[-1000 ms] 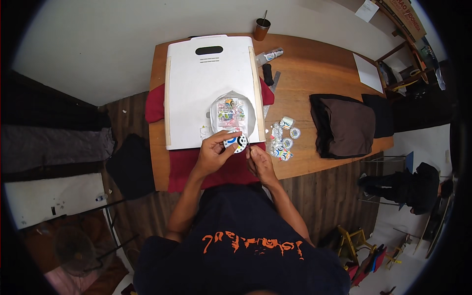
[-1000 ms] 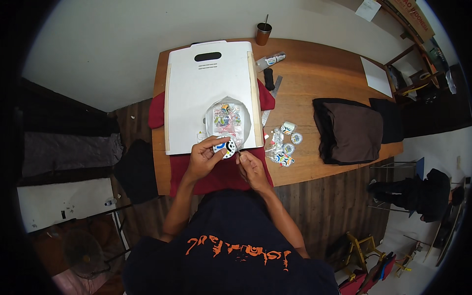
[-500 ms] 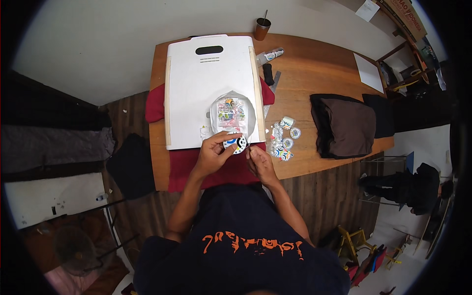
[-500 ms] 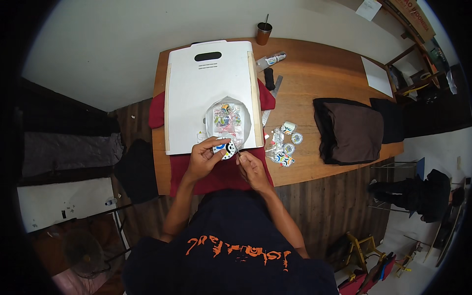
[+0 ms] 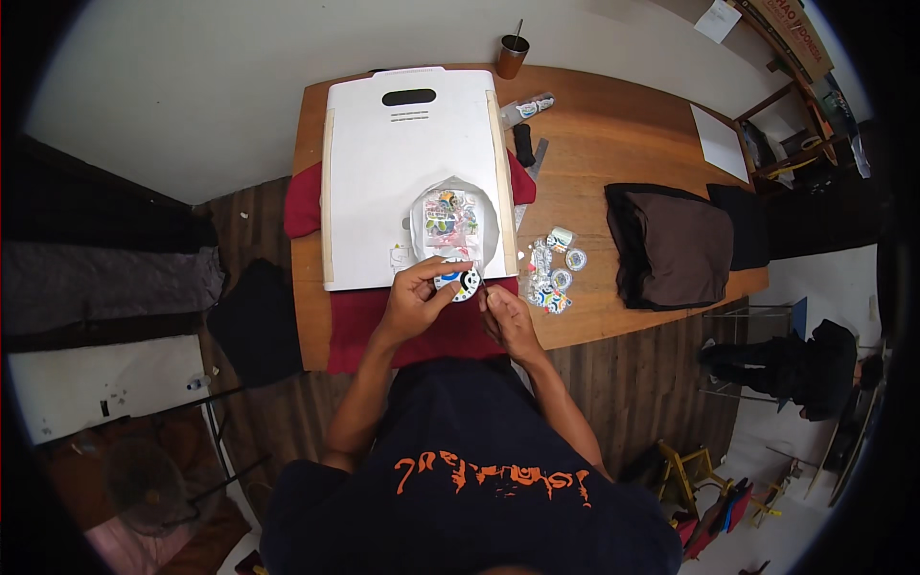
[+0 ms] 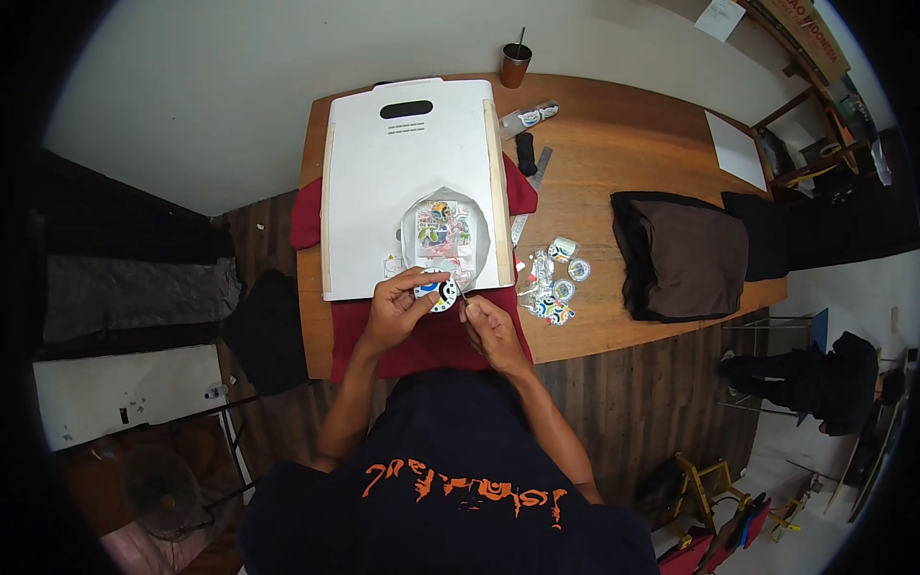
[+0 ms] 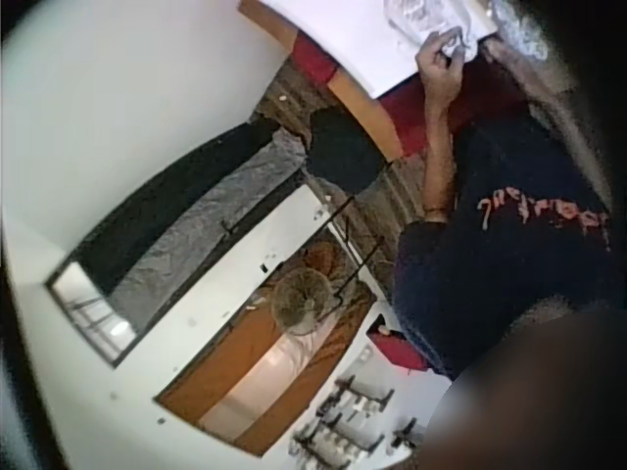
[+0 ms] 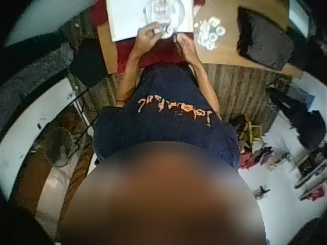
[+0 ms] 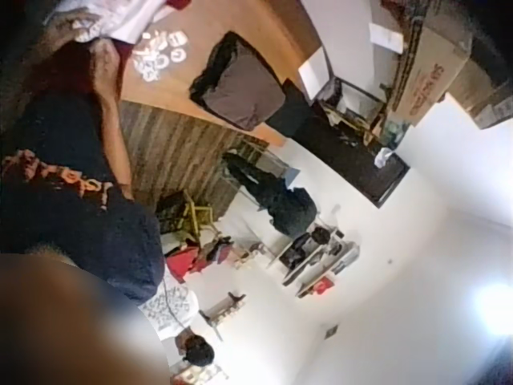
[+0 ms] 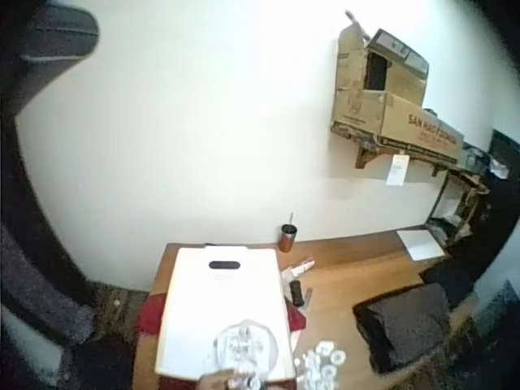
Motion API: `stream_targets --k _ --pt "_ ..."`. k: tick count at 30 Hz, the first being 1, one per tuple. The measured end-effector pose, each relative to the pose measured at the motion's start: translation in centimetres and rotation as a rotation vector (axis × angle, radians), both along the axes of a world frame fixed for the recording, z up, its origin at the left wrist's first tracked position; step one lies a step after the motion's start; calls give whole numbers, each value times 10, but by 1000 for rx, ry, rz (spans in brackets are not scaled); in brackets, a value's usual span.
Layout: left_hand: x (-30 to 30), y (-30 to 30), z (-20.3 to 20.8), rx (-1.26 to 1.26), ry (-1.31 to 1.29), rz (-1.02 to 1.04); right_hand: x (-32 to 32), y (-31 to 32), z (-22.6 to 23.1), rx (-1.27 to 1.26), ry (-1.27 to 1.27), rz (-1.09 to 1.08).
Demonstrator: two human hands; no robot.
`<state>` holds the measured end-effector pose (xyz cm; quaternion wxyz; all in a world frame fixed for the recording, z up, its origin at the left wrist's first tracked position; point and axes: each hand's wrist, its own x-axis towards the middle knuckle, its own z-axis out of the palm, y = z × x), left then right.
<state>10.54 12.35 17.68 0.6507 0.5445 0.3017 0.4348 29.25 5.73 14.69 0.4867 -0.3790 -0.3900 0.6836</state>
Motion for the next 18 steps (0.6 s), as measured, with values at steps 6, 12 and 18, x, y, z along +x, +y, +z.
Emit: stream_targets --k 6,12,18 --pt "1 0 1 -3 12 -1 1 0 -4 -4 8 2" --pt "7 -1 0 16 -4 54 -1 -2 -3 -17 23 -16" --pt "3 -2 0 -5 6 53 -1 0 2 0 36 -36"
